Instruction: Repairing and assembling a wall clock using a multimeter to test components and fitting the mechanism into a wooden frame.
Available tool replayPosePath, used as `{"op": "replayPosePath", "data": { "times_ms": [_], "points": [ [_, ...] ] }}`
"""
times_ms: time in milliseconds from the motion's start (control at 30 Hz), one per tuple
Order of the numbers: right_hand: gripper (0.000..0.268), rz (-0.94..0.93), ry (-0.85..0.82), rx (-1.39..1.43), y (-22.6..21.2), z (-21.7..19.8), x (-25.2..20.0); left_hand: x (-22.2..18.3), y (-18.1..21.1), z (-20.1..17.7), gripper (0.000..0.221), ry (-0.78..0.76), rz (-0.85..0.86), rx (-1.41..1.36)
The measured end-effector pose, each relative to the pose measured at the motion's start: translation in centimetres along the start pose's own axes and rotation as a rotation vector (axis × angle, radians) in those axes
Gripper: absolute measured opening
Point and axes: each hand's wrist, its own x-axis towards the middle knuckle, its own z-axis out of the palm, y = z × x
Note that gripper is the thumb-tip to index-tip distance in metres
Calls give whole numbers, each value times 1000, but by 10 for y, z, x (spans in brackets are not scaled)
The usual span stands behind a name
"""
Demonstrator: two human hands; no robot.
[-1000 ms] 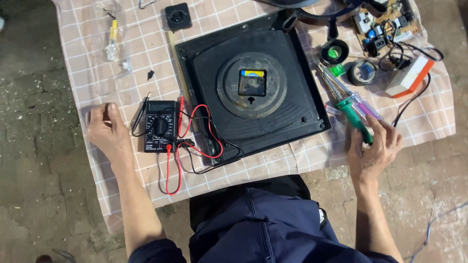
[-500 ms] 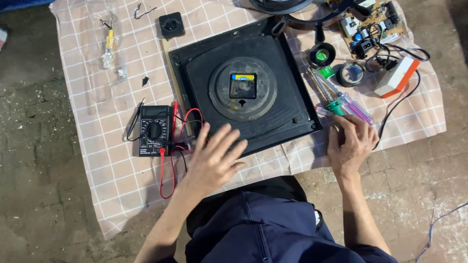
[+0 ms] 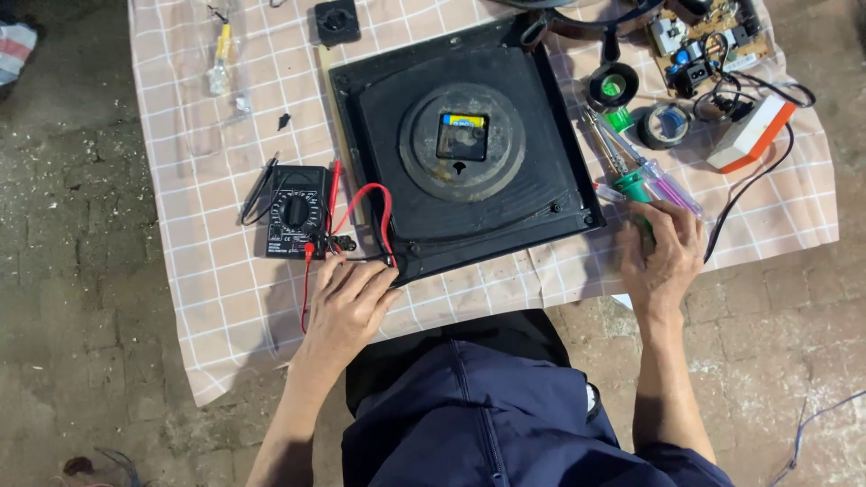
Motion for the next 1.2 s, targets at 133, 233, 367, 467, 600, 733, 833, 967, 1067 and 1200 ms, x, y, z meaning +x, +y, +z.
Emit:
{"op": "replayPosePath", "data": {
  "times_ms": [133,233,367,467,600,733,833,967,1067,1200],
  "points": [
    [12,-51,38,-35,-2,-5,-1,-8,-3,4,19,13,-95,-74],
    [11,-83,56,-53,-10,-7,1,-9,-9,-2,16,-16,-168,-68],
    [16,-50,-17,84,-20,5,0,-22,-26,-17,18,-18,-263,43],
    [17,-21,-163,-12,-35,5,7,-34,-31,-23,22,-147,-429,102],
    [19,-1,-179,22,-39,8,12,-34,-32,-34,17,-193,-448,33],
    [23,24,-233,-20,-35,12,13,-41,-40,-41,11,-121,-431,24],
    [23,43,-256,-21,-35,15,14,-54,-52,-48,10,-56,-456,89],
    [22,76,-247,-9,-36,16,15,-60,-58,-67,8,-110,-649,79],
    [24,68,-260,-63,-35,18,19,-57,-56,-73,5,-104,-713,57],
    [27,83,-302,-89,-35,19,22,-67,-62,-77,9,-123,-777,95]
  ]
}}
